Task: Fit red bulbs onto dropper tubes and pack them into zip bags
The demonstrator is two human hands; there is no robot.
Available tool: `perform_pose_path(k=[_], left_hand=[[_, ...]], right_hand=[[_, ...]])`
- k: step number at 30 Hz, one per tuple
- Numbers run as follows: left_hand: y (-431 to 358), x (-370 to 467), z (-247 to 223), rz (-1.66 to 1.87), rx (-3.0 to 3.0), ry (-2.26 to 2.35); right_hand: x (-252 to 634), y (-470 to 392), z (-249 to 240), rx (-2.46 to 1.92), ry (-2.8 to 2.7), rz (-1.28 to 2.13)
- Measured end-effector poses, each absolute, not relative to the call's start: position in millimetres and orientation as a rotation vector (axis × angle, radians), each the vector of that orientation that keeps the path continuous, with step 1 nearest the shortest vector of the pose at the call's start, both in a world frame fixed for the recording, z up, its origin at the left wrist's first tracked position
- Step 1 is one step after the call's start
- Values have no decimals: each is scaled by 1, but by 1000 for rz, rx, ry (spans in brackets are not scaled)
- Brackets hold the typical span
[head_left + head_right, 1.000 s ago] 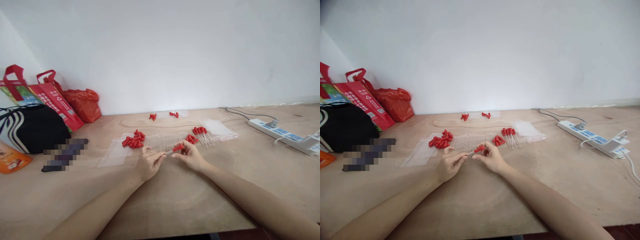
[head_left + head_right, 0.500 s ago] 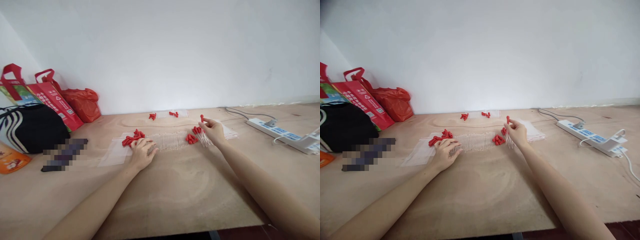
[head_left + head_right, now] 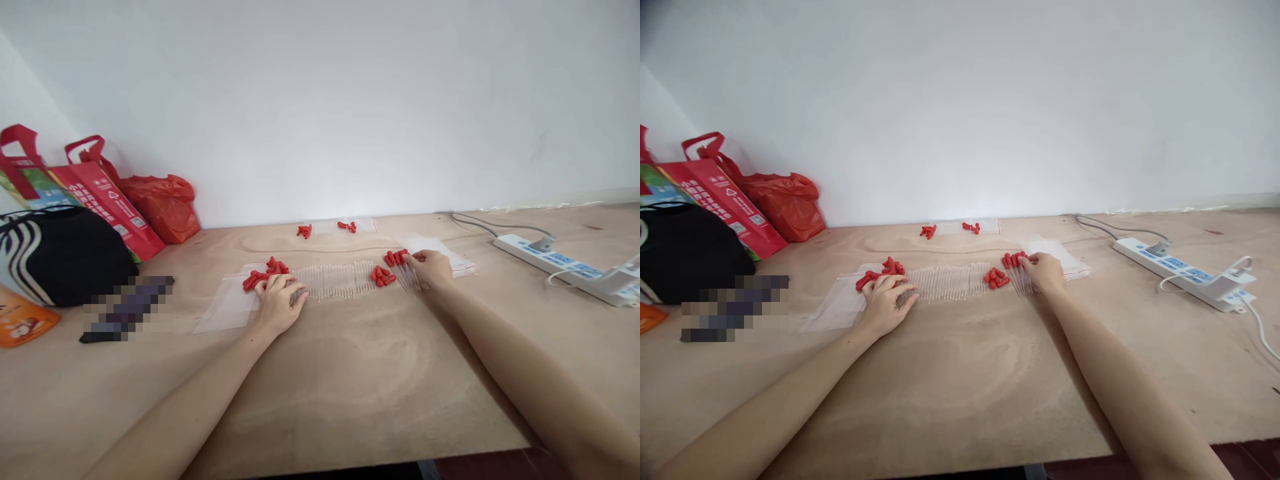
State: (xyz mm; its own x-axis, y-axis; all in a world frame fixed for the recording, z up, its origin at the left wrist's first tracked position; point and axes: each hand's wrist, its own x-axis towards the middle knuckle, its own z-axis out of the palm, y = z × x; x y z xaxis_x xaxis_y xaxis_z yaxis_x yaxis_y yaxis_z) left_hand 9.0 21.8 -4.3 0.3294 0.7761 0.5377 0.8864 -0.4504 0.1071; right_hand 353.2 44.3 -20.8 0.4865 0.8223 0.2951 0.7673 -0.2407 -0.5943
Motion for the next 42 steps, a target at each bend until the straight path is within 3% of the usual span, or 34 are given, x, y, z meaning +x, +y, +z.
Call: perform_pose_path(k=[5,11,16,30,42], left_hand=[[21,10,-3,-778,-2376,-1556],[18,9,1,-747,-2399,-1590],[17,6,3,-704,-2421,-1640],[29,28,4,-667,-2434,-1625],[66,40,15,-335,-2655,-1677]], right_hand=[[341,37,-11,-2016,-1361,-13],[327,32,-3,-1478,-2005,93],[336,31,-7,-1312,-2236,-12],[334,27,1,-1333,-2490,-518],[320,6,8,-1233,-2399,-393]])
